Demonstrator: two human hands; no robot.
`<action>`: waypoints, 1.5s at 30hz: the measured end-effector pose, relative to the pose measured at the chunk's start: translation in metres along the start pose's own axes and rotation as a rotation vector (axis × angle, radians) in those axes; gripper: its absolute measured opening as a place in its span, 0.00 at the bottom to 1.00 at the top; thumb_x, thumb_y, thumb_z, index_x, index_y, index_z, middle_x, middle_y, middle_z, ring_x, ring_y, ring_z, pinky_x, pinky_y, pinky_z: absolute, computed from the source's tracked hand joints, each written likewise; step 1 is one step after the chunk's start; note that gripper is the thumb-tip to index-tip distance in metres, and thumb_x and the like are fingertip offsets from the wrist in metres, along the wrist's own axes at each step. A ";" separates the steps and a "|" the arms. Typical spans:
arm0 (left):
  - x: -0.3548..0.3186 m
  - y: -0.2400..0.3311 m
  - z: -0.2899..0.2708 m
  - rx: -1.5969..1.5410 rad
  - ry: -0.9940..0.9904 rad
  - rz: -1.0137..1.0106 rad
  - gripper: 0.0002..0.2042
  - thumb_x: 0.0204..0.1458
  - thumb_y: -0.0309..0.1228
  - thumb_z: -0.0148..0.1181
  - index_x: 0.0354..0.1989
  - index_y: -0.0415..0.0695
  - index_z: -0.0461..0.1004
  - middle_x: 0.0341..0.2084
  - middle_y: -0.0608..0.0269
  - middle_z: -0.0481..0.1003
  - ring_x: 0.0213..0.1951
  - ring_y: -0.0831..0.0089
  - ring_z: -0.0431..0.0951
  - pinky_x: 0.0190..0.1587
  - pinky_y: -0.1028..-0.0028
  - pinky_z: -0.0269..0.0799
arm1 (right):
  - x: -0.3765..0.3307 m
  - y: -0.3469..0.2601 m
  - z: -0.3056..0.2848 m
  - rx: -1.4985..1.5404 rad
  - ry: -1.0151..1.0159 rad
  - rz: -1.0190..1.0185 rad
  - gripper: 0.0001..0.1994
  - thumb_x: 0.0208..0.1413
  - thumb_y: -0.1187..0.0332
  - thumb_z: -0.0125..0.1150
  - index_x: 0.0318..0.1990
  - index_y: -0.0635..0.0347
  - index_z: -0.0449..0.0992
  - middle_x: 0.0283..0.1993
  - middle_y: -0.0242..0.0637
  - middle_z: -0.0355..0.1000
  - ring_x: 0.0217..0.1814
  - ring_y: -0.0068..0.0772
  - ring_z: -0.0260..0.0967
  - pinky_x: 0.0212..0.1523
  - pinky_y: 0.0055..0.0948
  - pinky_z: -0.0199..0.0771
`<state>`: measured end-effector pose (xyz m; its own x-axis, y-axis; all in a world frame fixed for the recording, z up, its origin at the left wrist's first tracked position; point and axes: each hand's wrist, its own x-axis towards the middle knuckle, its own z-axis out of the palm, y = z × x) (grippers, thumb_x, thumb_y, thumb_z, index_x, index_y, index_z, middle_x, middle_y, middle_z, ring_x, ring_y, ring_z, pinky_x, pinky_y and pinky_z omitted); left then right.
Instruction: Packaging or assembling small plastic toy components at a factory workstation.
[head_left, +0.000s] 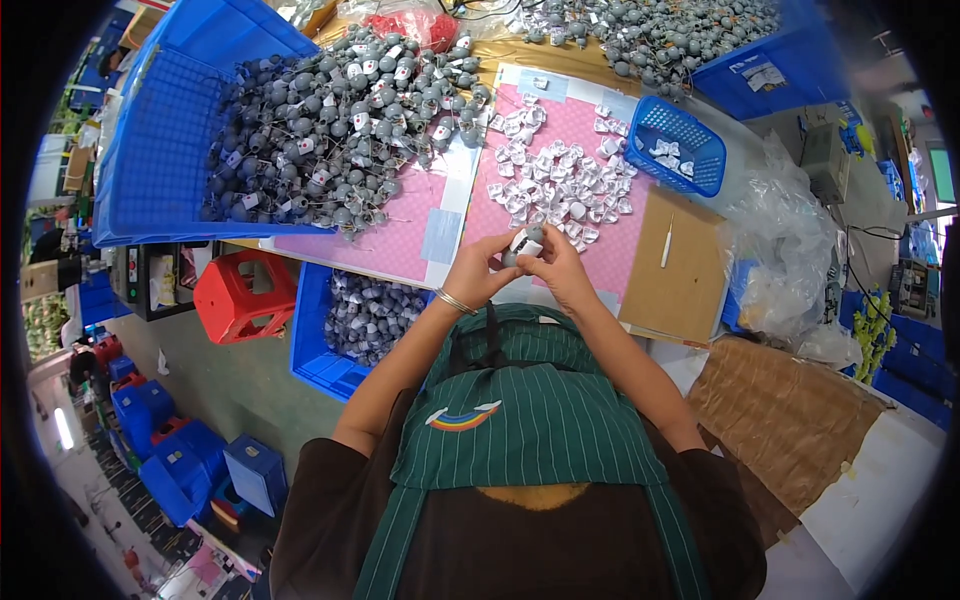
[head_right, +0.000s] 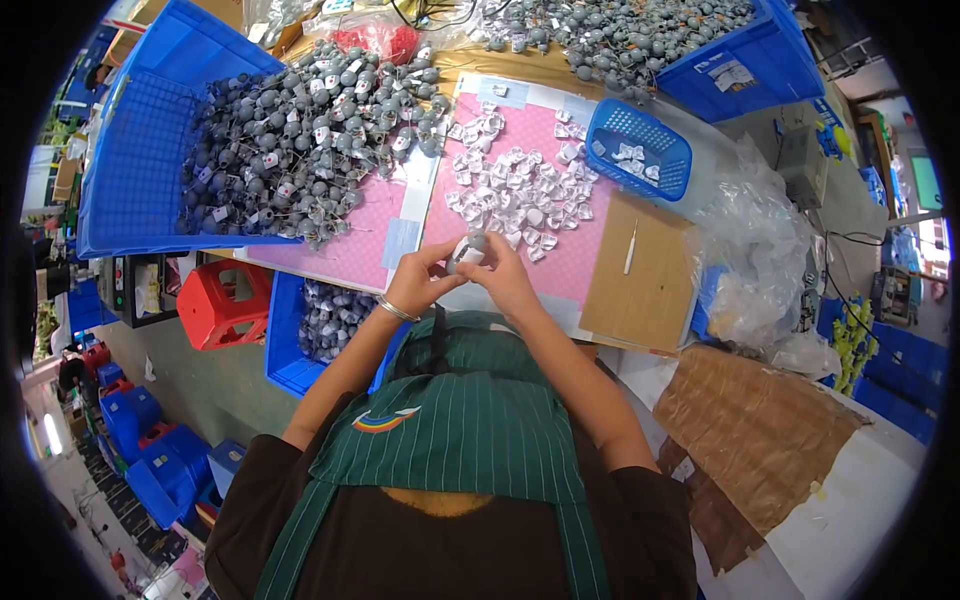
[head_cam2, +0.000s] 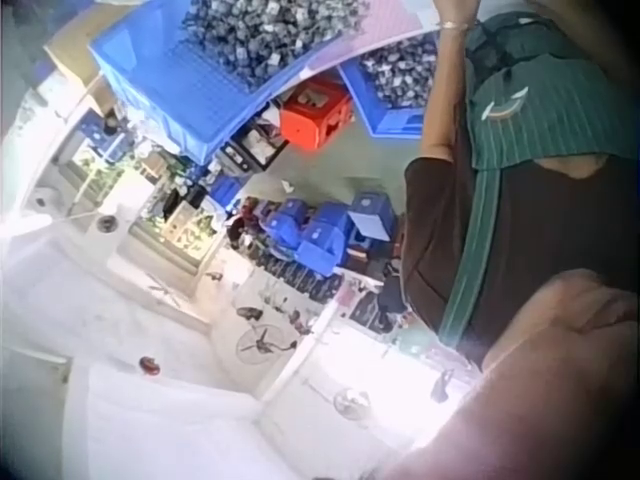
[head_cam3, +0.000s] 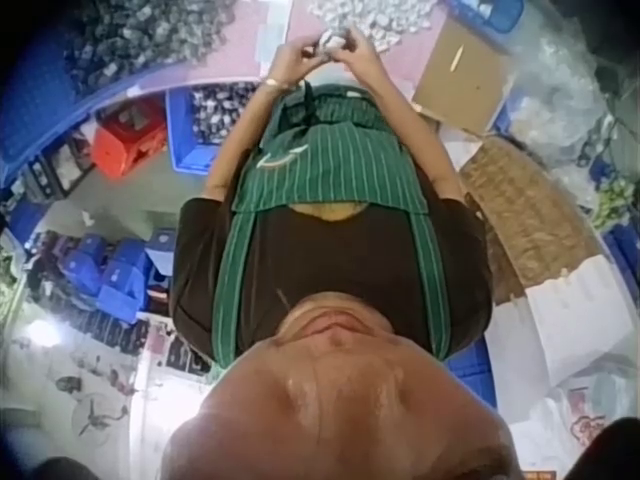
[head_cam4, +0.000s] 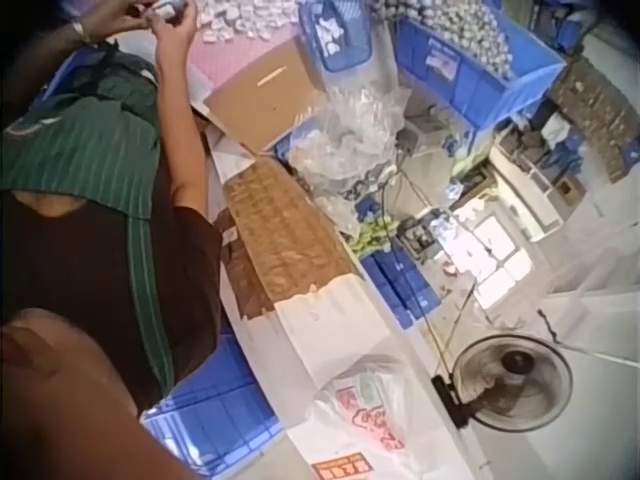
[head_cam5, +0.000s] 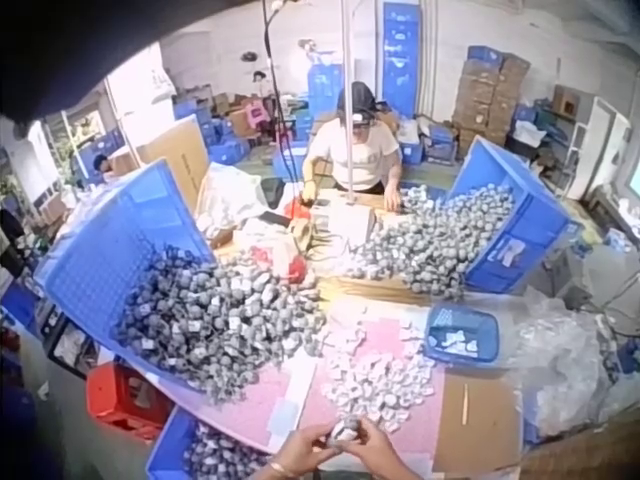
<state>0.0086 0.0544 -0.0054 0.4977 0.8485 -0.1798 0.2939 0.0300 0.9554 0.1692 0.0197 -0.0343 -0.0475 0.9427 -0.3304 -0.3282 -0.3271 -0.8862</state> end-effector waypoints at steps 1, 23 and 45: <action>0.002 -0.001 0.001 0.065 0.025 -0.011 0.26 0.42 0.24 0.64 0.54 0.44 0.69 0.36 0.58 0.77 0.32 0.78 0.75 0.33 0.78 0.72 | 0.000 0.002 0.001 0.011 0.001 0.014 0.19 0.45 0.72 0.64 0.45 0.61 0.66 0.37 0.32 0.70 0.38 0.21 0.66 0.36 0.21 0.66; 0.007 -0.028 0.000 0.422 0.371 0.130 0.15 0.39 0.31 0.65 0.36 0.42 0.71 0.27 0.56 0.73 0.28 0.61 0.75 0.31 0.68 0.71 | 0.019 0.022 0.012 0.075 0.045 0.016 0.18 0.48 0.71 0.63 0.47 0.63 0.67 0.42 0.36 0.69 0.40 0.23 0.67 0.38 0.25 0.70; -0.090 -0.170 -0.125 0.902 0.365 -0.262 0.17 0.39 0.41 0.66 0.32 0.42 0.74 0.27 0.53 0.76 0.30 0.56 0.76 0.36 0.65 0.72 | 0.034 0.064 -0.053 -0.539 0.091 0.035 0.17 0.48 0.68 0.63 0.45 0.65 0.69 0.36 0.36 0.71 0.34 0.23 0.69 0.30 0.22 0.70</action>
<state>-0.1881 0.0394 -0.1222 0.0930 0.9869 -0.1315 0.9413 -0.0442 0.3345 0.1967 0.0276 -0.1198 0.0399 0.9290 -0.3679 0.2031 -0.3680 -0.9074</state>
